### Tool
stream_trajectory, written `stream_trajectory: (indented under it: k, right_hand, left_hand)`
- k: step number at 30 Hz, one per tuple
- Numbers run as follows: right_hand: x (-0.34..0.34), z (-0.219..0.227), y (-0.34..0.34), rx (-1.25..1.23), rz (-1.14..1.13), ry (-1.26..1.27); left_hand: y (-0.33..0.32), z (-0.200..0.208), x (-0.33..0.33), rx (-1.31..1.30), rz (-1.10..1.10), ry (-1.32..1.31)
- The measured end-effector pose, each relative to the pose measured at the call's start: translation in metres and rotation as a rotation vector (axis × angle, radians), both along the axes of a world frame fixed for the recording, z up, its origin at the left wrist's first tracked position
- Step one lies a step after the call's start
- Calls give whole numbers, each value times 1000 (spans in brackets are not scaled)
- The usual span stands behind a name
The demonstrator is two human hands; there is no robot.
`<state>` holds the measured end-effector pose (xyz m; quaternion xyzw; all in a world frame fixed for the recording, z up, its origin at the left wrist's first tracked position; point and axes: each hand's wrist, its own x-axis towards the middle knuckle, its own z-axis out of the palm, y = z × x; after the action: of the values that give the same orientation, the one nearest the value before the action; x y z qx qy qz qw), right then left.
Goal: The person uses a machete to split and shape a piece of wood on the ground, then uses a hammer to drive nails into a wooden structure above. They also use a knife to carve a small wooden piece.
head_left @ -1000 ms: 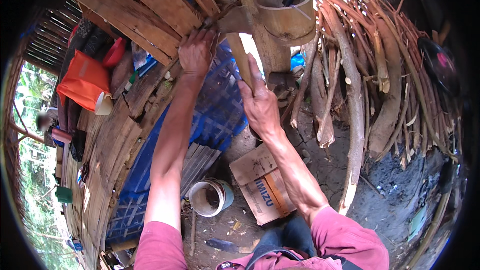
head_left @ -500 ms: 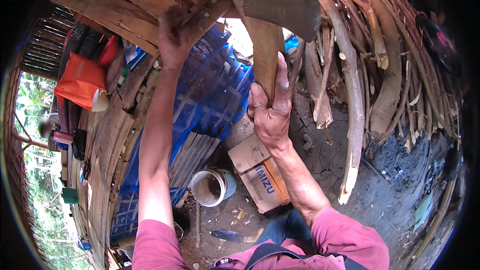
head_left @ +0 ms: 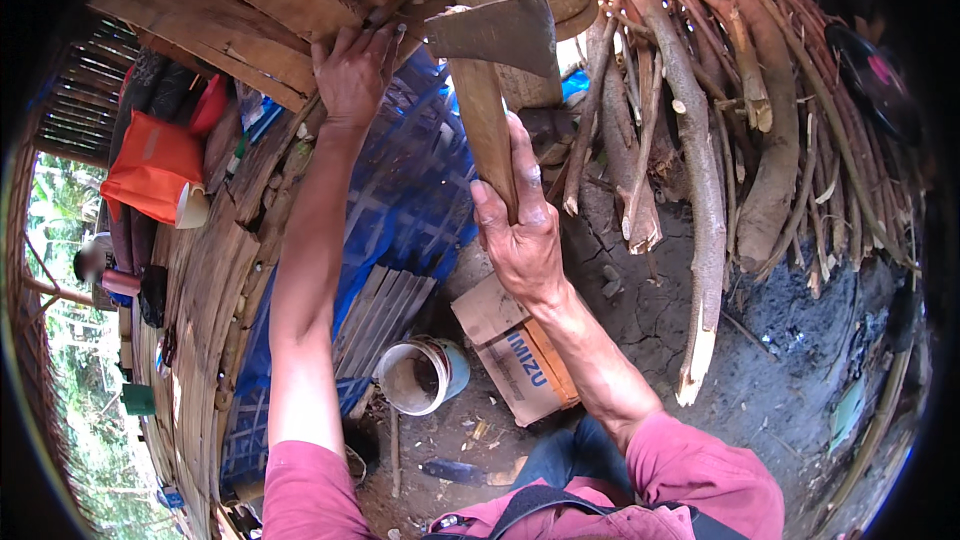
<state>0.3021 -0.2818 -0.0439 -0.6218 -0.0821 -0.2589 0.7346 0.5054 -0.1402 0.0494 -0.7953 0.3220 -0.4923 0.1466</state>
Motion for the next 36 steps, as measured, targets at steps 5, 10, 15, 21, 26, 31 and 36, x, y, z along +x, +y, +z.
stream_trajectory:
  k: [5,10,15,21,26,31,36]
  right_hand:
    - [6,-1,2,51,17,41]
    - [9,-1,3,37,13,58]
    - [5,0,4,16,24,79]
    - [6,-5,9,41,76,195]
    - [20,-21,14,-107,-15,194]
    - [35,-21,14,-145,-34,191]
    - [55,-22,22,-104,-77,73]
  left_hand:
    - [2,-1,12,-57,-46,-20]
    - [1,-7,8,-23,-107,-35]
    - [7,-5,7,34,-86,111]
    - [13,2,7,195,-47,102]
    - [11,0,4,119,-25,95]
    - [17,2,7,109,-63,107]
    - [13,3,2,90,-12,54]
